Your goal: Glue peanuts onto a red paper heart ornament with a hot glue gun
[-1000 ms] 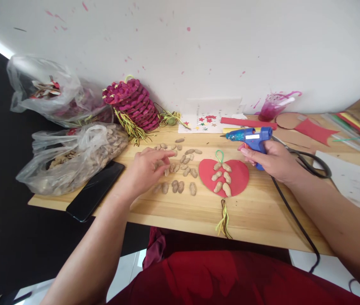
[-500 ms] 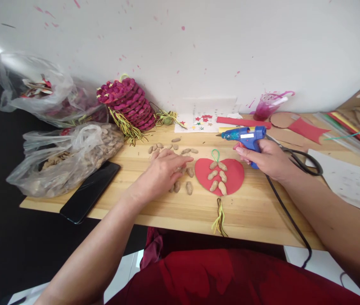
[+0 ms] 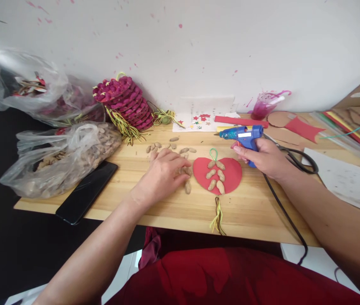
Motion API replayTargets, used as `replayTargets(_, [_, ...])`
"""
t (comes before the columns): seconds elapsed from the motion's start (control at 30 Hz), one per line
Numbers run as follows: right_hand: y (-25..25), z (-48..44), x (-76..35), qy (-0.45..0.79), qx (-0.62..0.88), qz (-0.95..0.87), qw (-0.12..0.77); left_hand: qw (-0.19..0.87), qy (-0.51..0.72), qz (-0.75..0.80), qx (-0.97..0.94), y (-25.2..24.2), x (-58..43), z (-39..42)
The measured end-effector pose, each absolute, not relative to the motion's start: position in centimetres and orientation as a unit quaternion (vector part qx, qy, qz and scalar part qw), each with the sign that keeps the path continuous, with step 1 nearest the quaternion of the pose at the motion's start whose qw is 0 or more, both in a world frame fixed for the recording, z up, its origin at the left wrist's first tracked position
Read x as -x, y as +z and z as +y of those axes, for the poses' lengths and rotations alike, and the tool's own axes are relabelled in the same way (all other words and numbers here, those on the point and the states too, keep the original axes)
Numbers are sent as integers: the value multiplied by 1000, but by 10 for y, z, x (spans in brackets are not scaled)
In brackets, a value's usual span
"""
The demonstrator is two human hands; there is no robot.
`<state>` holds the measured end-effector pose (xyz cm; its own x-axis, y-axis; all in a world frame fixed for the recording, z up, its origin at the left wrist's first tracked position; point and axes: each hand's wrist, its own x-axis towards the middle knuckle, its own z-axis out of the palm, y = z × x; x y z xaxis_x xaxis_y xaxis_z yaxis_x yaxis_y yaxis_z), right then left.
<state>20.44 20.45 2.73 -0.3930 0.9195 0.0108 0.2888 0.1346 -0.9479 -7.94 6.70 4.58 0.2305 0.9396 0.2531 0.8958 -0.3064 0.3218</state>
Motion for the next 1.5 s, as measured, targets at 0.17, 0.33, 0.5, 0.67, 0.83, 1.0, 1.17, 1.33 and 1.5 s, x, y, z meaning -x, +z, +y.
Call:
replayTargets(0.17, [27, 205, -205, 482, 444, -681, 327, 51, 186, 590, -784, 44, 70, 71])
replayTargets(0.33, [27, 205, -206, 490, 436, -682, 324, 51, 188, 598, -778, 42, 67, 75])
replayTargets(0.5, [27, 204, -205, 485, 441, -681, 328, 39, 197, 605, -771, 43, 70, 74])
replayTargets(0.67, [27, 204, -204, 494, 437, -675, 330, 35, 224, 623, -749, 49, 86, 69])
replayTargets(0.83, [28, 205, -204, 490, 438, -677, 331, 53, 251, 638, -726, 52, 105, 61])
replayTargets(1.0, [27, 205, -204, 494, 435, -677, 330, 52, 271, 658, -701, 53, 118, 53])
replayTargets(1.17, [23, 207, -206, 493, 436, -675, 333, 46, 303, 665, -681, 51, 124, 44])
replayTargets(1.33, [25, 206, -206, 483, 435, -686, 327, 36, 323, 661, -677, 48, 121, 37])
replayTargets(1.5, [25, 204, -204, 495, 452, -666, 327, 32, 337, 662, -669, 49, 120, 35])
